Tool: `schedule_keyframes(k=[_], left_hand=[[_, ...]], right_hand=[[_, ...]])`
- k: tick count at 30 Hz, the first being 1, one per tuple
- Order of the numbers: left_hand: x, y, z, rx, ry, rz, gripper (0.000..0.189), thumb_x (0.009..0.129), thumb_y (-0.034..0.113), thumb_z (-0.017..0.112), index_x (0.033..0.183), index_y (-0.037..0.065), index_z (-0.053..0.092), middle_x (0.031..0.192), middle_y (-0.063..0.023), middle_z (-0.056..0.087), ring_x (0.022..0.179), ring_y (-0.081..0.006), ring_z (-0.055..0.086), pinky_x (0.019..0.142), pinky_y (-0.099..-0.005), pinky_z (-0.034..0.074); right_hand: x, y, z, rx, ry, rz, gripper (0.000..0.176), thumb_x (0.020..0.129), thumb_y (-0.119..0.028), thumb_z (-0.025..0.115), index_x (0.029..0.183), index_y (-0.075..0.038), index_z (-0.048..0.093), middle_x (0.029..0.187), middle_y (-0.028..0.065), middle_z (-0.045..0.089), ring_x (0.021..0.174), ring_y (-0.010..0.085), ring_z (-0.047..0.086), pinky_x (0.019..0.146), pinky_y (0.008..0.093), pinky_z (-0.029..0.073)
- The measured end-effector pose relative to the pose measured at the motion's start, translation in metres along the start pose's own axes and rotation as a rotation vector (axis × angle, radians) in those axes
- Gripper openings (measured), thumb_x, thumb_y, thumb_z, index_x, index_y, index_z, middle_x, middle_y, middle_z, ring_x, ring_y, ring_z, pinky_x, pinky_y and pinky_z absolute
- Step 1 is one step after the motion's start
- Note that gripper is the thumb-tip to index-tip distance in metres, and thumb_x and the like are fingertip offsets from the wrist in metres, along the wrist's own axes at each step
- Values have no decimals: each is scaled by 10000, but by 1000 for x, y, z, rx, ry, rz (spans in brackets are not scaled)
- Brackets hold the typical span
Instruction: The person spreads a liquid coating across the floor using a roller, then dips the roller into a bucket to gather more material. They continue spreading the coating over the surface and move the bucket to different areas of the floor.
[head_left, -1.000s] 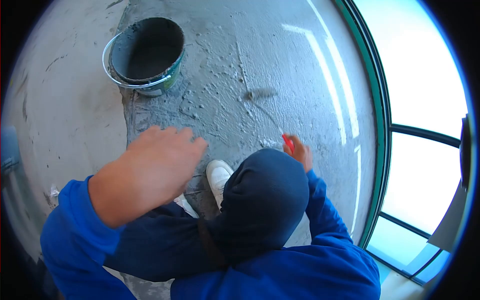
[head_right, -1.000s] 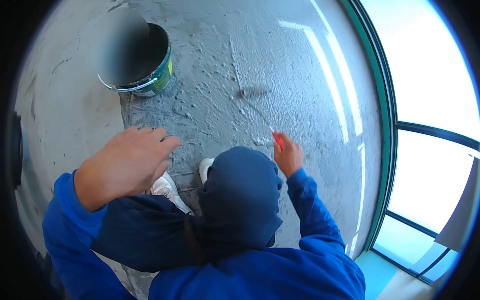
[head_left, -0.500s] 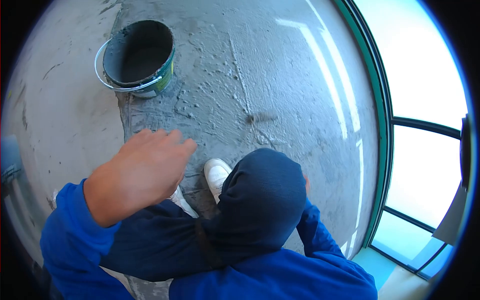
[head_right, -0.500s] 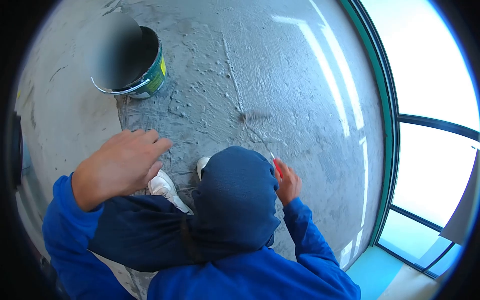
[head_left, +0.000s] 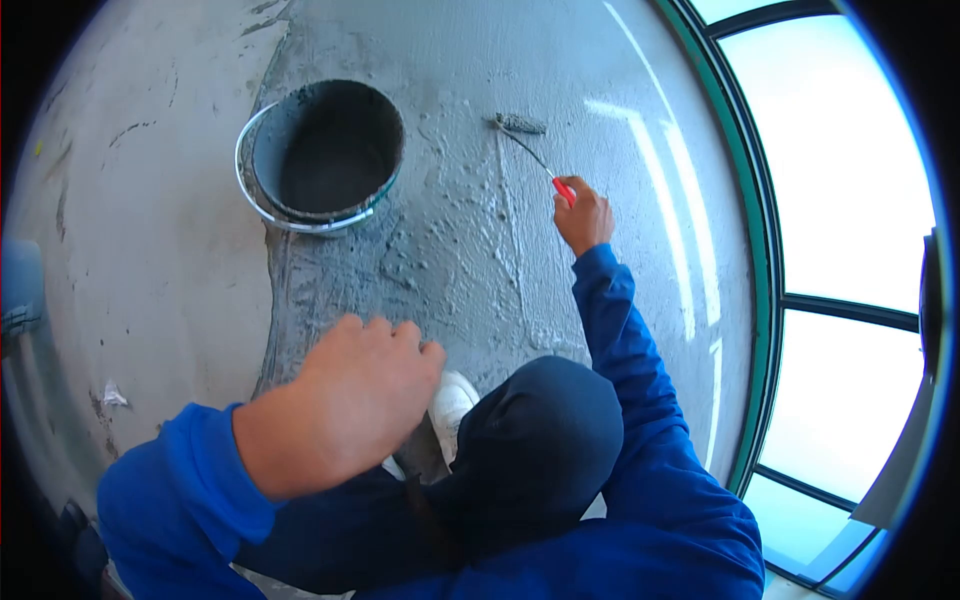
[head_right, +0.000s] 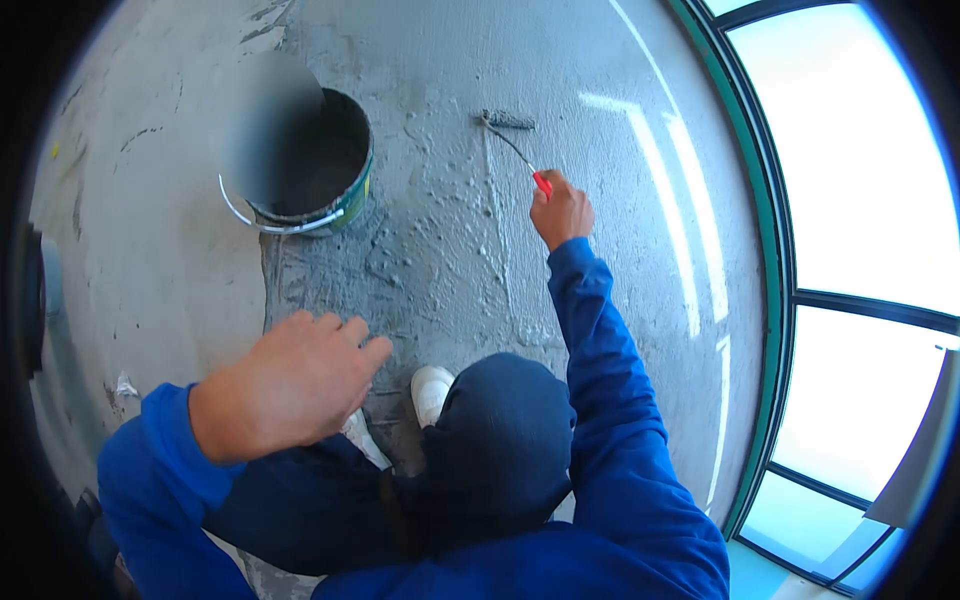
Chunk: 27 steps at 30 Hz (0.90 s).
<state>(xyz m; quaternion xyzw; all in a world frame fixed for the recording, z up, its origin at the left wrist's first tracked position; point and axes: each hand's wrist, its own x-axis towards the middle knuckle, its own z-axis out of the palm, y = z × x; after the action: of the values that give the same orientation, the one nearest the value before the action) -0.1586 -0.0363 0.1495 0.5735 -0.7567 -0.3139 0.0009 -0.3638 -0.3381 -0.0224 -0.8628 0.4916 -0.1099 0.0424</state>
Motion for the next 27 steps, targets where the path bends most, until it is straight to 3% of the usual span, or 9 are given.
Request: schedule_keyframes(k=[8, 13, 18, 27], left_hand=[[9, -15, -6, -80, -5, 31, 317, 810, 172, 640, 1083, 45, 541, 902, -128, 566, 849, -291, 596, 722, -405, 459], [8, -19, -6, -93, -5, -2, 321, 807, 166, 644, 1088, 49, 544, 902, -124, 564, 856, -289, 591, 722, -404, 455], [8, -11, -5, -74, -1, 7, 291, 813, 167, 637, 1065, 53, 546, 897, -126, 566, 846, -289, 594, 716, -404, 455], [9, 6, 3, -4, 7, 18, 261, 840, 181, 617, 1057, 55, 543, 910, -130, 572, 856, -295, 602, 729, -411, 463]], right_hand=[[119, -39, 36, -24, 58, 48, 237, 804, -220, 595, 1034, -209, 652, 882, 153, 695, 851, 371, 660, 755, 472, 518], [132, -32, 69, 12, 55, 36, 240, 816, -237, 603, 1052, -210, 643, 875, 169, 689, 844, 388, 657, 741, 482, 514], [61, -14, 57, 49, 24, 9, 235, 834, -229, 590, 1063, -188, 624, 832, 182, 680, 780, 409, 649, 693, 506, 505], [-165, 40, -8, 134, -51, 60, 305, 842, -178, 624, 1147, -182, 614, 830, 152, 683, 745, 372, 650, 636, 470, 498]])
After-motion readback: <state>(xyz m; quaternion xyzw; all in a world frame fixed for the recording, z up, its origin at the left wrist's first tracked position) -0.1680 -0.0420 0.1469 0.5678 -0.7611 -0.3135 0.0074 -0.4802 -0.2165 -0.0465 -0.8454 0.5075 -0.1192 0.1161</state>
